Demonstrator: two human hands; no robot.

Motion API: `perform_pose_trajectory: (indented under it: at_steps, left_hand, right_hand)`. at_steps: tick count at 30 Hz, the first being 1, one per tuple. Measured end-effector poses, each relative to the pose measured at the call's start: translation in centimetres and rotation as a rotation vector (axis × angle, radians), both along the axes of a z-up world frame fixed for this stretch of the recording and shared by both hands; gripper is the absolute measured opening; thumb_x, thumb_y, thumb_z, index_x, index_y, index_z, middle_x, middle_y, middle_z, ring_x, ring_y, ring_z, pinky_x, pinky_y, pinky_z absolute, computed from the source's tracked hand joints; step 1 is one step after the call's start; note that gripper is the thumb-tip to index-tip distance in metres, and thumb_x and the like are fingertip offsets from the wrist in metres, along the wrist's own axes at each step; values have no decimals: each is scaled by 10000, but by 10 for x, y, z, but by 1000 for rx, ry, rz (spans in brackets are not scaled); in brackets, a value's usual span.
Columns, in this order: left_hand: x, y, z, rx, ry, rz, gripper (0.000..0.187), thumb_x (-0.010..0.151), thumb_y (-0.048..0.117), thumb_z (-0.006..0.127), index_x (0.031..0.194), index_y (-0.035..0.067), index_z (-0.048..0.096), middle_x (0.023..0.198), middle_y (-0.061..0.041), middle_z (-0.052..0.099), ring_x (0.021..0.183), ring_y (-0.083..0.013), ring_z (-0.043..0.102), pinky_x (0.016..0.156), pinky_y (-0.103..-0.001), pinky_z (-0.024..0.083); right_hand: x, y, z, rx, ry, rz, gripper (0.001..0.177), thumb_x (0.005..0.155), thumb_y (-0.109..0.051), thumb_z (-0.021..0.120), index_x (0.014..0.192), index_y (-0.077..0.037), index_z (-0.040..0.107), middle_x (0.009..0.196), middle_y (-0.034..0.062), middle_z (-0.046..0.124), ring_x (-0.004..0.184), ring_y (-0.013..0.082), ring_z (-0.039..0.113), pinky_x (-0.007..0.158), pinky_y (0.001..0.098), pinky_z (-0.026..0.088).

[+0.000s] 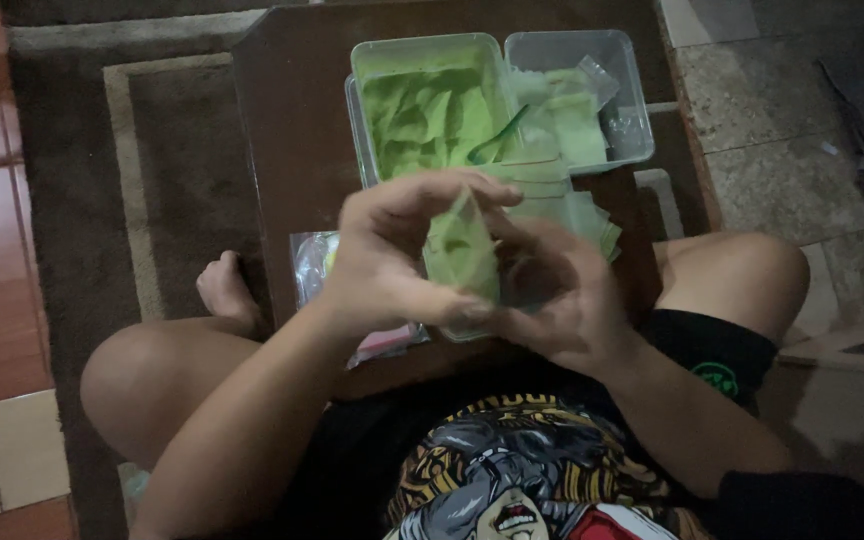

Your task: Packaging green powder into small plastic bags using a spoon

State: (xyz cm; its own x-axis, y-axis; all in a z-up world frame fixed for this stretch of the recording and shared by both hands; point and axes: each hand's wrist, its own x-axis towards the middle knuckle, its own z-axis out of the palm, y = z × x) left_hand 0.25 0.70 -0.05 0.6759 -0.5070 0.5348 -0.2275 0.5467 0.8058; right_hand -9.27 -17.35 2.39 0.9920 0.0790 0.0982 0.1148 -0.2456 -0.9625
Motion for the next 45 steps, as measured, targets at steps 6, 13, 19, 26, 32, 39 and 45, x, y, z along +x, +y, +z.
perform_pose_trajectory:
  at_steps: [6,13,19,26,32,39,45]
  left_hand:
    - [24,24,5,-109,65,67,538,884,158,847,1335,71,565,1109,-88,698,1078,-217,735,1090,-408,663]
    - [42,38,-4,87,167,320,601,909,111,833,1424,67,527,1215,-112,663,1061,-187,695,964,-320,660]
    - [51,34,-10,143,216,327,633,882,123,856,1424,70,533,1184,-128,675,1070,-186,688,853,-315,670]
    - [66,28,-27,159,131,349,609,912,119,876,1417,100,537,1260,-138,682,1166,-227,708,1008,-307,658]
    - [78,17,-38,203,149,433,495,882,109,883,1311,87,636,1092,-86,735,962,-128,700,814,-237,597]
    - [79,16,-44,134,205,412,518,872,30,883,1327,67,637,1363,-87,676,1113,-134,684,945,-283,628]
    - [83,16,-41,167,177,397,525,890,36,880,1351,80,635,1255,-57,692,1106,-111,655,958,-251,560]
  right_hand:
    - [19,-35,10,-474,-424,-8,44,945,66,707,909,63,732,1224,272,655,869,246,602,778,333,525]
    - [16,-66,-1,-947,-399,151,423,969,85,679,1386,17,668,955,177,631,788,307,548,710,429,494]
    - [13,-81,3,-913,-374,253,629,959,161,540,1554,-14,439,1401,242,661,1133,362,691,978,435,539]
    - [59,-93,6,-668,-493,205,825,938,224,615,1596,137,127,1687,351,204,1622,470,283,1344,480,388]
    - [144,-121,-14,-1115,-248,82,393,1033,-298,811,1309,-19,794,1087,194,636,1017,380,572,804,515,465]
    - [162,-121,-30,-1192,-74,127,192,1030,-281,765,1076,-102,817,1219,166,621,1142,412,573,895,666,512]
    - [182,-117,-27,-1042,-247,118,173,1024,-177,837,1060,-12,802,1119,152,520,1070,336,569,877,479,460]
